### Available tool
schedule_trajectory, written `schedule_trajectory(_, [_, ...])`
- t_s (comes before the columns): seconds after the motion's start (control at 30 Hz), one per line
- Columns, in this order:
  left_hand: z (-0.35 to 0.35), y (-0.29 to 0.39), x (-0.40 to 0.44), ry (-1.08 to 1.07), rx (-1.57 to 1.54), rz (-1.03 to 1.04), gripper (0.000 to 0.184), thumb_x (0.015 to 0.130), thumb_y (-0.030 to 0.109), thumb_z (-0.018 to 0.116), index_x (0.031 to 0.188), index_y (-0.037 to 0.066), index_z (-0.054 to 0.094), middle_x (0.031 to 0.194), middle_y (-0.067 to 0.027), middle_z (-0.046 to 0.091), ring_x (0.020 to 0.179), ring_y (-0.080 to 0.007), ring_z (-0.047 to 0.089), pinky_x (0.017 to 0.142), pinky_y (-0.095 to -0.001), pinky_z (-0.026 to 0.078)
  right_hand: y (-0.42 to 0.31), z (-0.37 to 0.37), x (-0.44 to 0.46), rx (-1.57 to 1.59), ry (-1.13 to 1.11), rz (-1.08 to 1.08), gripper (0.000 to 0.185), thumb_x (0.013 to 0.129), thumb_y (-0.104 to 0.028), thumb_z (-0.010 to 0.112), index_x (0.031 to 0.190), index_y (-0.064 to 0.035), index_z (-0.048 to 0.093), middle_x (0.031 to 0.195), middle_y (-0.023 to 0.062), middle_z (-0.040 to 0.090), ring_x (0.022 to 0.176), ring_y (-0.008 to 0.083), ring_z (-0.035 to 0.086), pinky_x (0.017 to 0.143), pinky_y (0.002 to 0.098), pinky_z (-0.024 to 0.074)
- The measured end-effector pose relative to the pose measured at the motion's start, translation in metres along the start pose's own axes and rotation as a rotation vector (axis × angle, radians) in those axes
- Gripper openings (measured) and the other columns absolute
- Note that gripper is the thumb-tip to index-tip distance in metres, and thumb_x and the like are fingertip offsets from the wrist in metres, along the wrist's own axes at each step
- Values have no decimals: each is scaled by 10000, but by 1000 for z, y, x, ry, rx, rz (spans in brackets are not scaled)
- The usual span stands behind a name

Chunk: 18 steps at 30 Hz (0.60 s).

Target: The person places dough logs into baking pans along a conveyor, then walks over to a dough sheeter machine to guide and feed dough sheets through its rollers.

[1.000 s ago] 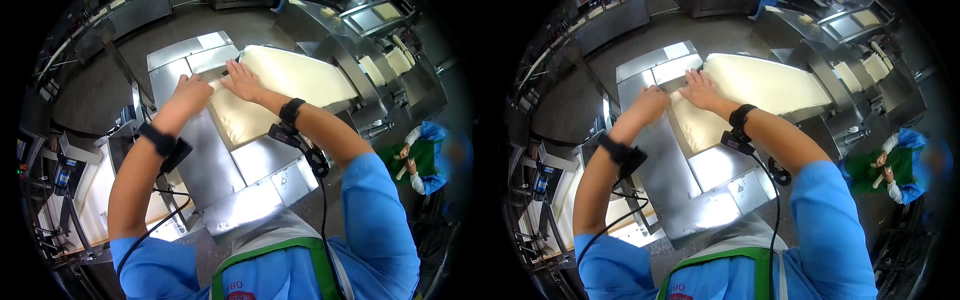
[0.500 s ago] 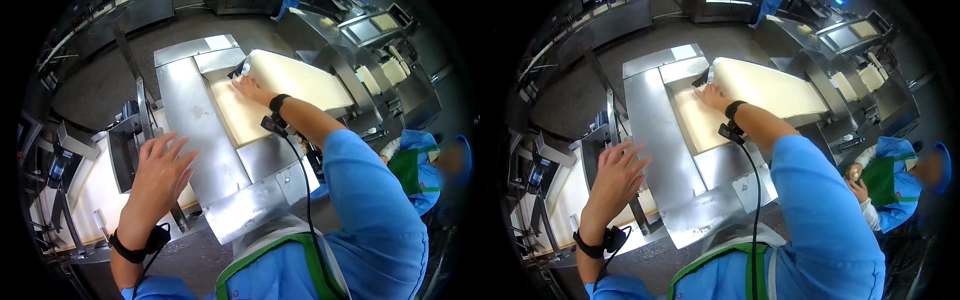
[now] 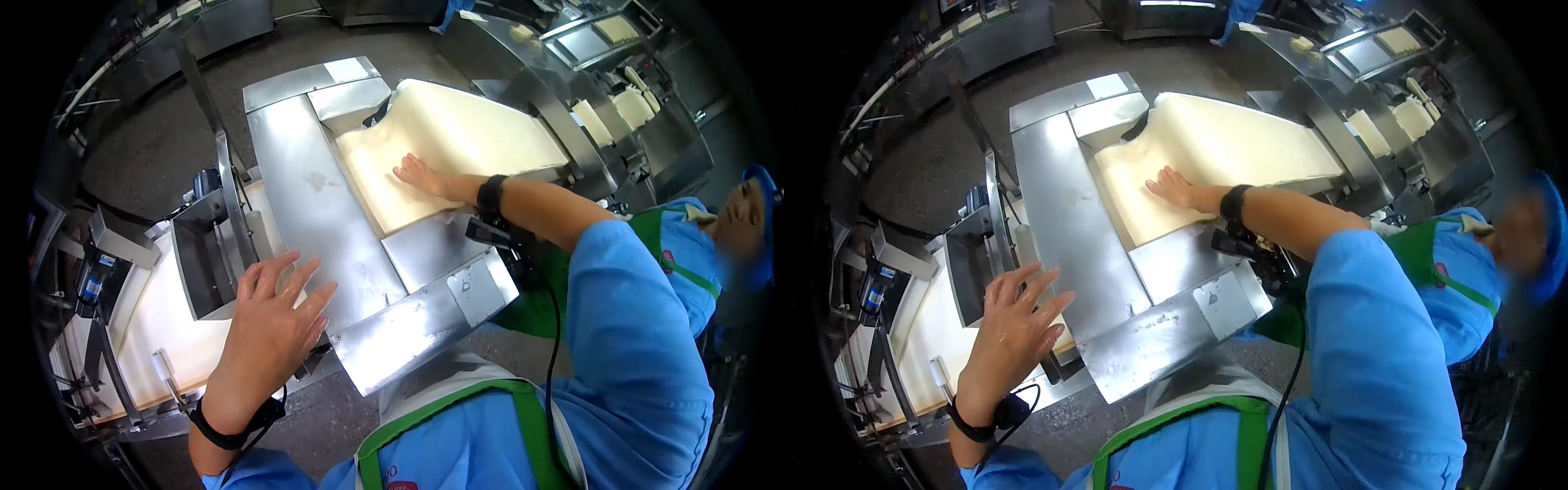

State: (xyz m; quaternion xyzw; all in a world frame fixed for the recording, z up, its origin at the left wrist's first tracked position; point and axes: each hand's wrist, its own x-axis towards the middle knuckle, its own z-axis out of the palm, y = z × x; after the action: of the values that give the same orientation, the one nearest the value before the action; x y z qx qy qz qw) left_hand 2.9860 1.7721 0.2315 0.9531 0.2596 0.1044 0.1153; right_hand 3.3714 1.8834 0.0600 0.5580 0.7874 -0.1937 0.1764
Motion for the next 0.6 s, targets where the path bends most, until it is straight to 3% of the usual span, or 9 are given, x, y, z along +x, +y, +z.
schedule_trajectory(0.07, [1,4,-8,-22,1,-6,368,673,93,632,1027,122,538,1169,-91,442,1126,-286,351,927,-445,272,-17,-4,-18,-63,156,-103,686,834,-540,231,1232,16,286,1255,208,282,1183,299,260,973,399,223])
schedule_trajectory(0.13, [0,4,-18,-42,-8,-28,377,666,89,634,1029,125,537,1172,-84,440,1128,-290,347,922,-444,278,-96,-70,-61,889,131,434,761,802,-596,243,1278,-2,207,1323,180,198,1235,288,174,981,417,209])
schedule_trajectory(0.2, [-5,2,-30,-38,-15,-41,380,662,90,634,1028,125,537,1175,-81,438,1128,-293,344,917,-441,281,-86,-40,-17,909,70,322,832,774,-640,243,1304,-8,131,1367,159,107,1268,282,93,995,440,176])
schedule_trajectory(0.27, [-1,5,-42,-32,-32,-57,383,658,92,635,1027,126,537,1178,-77,435,1128,-297,342,913,-439,284,-119,-52,-21,879,109,320,841,778,-630,248,1310,1,87,1382,152,44,1274,298,66,1008,456,133])
schedule_trajectory(0.33, [5,5,-54,32,-30,-94,358,656,107,629,1004,98,547,1138,-100,452,1097,-292,367,889,-425,293,-121,-58,-3,503,327,294,837,783,-635,225,1308,4,97,1374,155,88,1274,287,74,1015,430,124])
schedule_trajectory(0.43, [8,15,-79,-12,-87,-137,381,660,93,620,1032,106,539,1157,-98,436,1103,-305,351,877,-418,303,-123,-74,2,486,393,396,846,786,-622,257,1287,47,130,1363,186,102,1271,302,80,1014,415,137])
schedule_trajectory(0.53, [12,24,-116,-35,-110,-211,398,666,91,617,1054,113,532,1163,-93,437,1115,-305,340,887,-417,297,-152,-95,1,625,338,297,835,792,-604,279,1267,74,169,1344,217,142,1263,313,106,1015,396,157])
schedule_trajectory(0.57, [13,26,-129,-32,-120,-257,406,668,89,616,1064,116,528,1167,-89,438,1122,-304,334,894,-418,293,-178,-107,-2,643,316,214,817,797,-581,308,1251,91,202,1320,241,186,1239,326,178,1003,371,197])
schedule_trajectory(0.6, [16,28,-142,-28,-109,-255,406,668,89,616,1064,116,528,1167,-89,438,1122,-304,334,894,-418,293,-208,-104,7,677,494,189,752,790,-558,347,1182,81,299,1260,246,279,1182,337,270,953,389,260])
